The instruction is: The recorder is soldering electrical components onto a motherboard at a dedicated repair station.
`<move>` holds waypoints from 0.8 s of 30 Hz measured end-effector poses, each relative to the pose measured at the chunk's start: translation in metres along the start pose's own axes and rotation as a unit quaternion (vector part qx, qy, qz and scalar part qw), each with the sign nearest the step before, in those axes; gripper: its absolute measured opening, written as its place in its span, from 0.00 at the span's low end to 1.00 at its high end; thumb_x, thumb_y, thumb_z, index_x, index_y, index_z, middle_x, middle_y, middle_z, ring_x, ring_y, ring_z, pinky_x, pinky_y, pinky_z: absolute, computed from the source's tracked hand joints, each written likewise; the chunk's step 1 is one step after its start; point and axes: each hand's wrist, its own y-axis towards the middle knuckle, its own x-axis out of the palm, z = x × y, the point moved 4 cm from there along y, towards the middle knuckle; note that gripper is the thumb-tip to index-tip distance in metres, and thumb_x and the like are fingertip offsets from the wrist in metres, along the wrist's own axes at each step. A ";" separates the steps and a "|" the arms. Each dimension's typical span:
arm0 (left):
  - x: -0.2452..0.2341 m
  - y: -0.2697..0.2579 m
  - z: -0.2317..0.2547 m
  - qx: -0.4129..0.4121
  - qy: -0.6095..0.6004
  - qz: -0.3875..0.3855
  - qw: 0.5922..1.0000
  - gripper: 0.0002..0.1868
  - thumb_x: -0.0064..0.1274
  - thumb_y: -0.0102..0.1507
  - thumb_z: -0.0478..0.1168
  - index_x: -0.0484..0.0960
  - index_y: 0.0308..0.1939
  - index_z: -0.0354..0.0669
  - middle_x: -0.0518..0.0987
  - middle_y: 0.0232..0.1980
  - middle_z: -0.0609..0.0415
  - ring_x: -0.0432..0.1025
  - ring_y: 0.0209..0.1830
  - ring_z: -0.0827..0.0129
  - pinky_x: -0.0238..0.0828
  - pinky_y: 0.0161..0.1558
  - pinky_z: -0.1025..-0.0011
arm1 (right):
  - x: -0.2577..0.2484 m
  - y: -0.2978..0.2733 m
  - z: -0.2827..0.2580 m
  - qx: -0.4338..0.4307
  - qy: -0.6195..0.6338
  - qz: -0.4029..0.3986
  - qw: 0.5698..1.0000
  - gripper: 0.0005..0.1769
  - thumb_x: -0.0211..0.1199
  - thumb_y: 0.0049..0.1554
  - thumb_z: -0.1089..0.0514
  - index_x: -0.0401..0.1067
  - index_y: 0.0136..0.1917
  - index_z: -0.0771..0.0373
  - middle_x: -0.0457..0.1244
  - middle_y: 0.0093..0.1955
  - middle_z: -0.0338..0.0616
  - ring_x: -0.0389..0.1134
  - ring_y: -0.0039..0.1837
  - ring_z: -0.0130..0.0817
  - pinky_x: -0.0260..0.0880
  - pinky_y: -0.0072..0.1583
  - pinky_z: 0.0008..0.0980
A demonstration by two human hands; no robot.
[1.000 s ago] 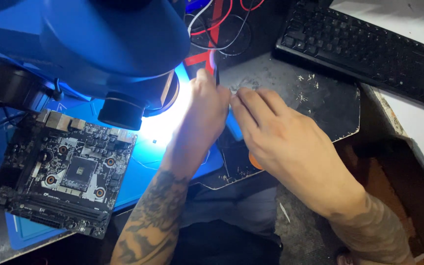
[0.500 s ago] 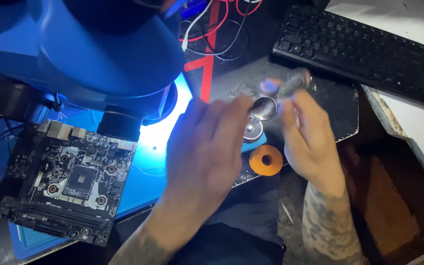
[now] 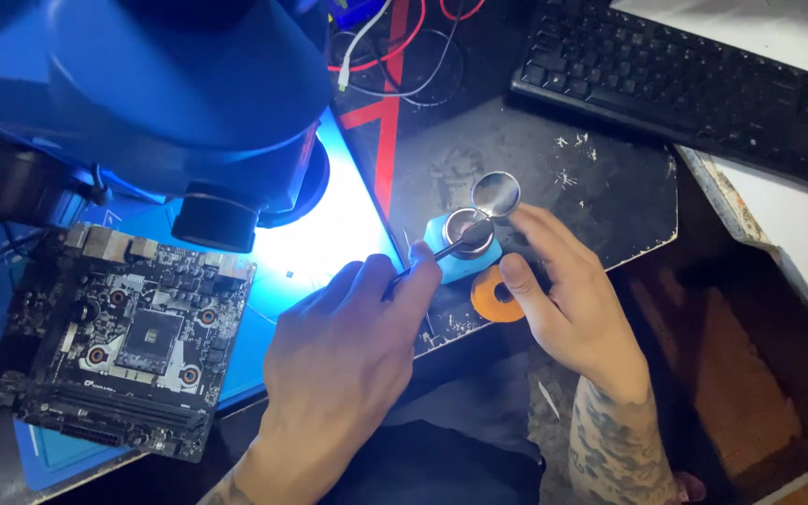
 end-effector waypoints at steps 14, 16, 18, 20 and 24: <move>-0.002 0.000 0.000 -0.003 0.017 0.026 1.000 0.23 0.54 0.57 0.35 0.77 0.57 0.42 0.74 0.35 0.53 0.75 0.35 0.63 0.72 0.28 0.63 | 0.015 0.005 -0.010 0.029 -0.046 0.043 0.998 0.36 0.75 0.50 0.56 0.66 0.67 0.70 0.66 0.62 0.49 0.72 0.60 0.38 0.73 0.57 0.32; -0.002 -0.001 0.001 0.000 0.018 0.026 1.000 0.24 0.54 0.56 0.35 0.76 0.57 0.40 0.74 0.36 0.53 0.75 0.36 0.63 0.72 0.28 0.64 | 0.016 0.005 -0.014 0.005 -0.086 0.051 0.995 0.36 0.76 0.49 0.57 0.67 0.67 0.70 0.67 0.62 0.49 0.72 0.62 0.39 0.72 0.59 0.34; -0.003 -0.001 0.001 -0.005 0.017 0.027 0.999 0.24 0.54 0.56 0.35 0.76 0.57 0.40 0.74 0.36 0.53 0.75 0.36 0.63 0.72 0.28 0.64 | 0.017 0.006 -0.018 0.004 -0.087 0.052 0.995 0.36 0.76 0.49 0.57 0.68 0.67 0.69 0.67 0.62 0.50 0.72 0.62 0.40 0.71 0.59 0.34; -0.001 -0.001 0.001 -0.008 0.014 0.027 1.000 0.24 0.53 0.56 0.35 0.75 0.57 0.39 0.73 0.36 0.53 0.75 0.36 0.63 0.72 0.28 0.64 | 0.017 0.004 -0.019 0.005 -0.090 0.054 0.994 0.36 0.76 0.49 0.57 0.68 0.67 0.69 0.67 0.62 0.50 0.72 0.62 0.40 0.71 0.59 0.34; 0.002 -0.003 -0.002 -0.012 0.009 0.031 0.999 0.21 0.52 0.60 0.36 0.75 0.57 0.40 0.73 0.35 0.53 0.75 0.36 0.64 0.72 0.28 0.65 | 0.014 -0.005 -0.025 -0.004 -0.109 0.088 0.990 0.34 0.74 0.50 0.59 0.68 0.67 0.68 0.66 0.63 0.51 0.71 0.62 0.41 0.71 0.59 0.34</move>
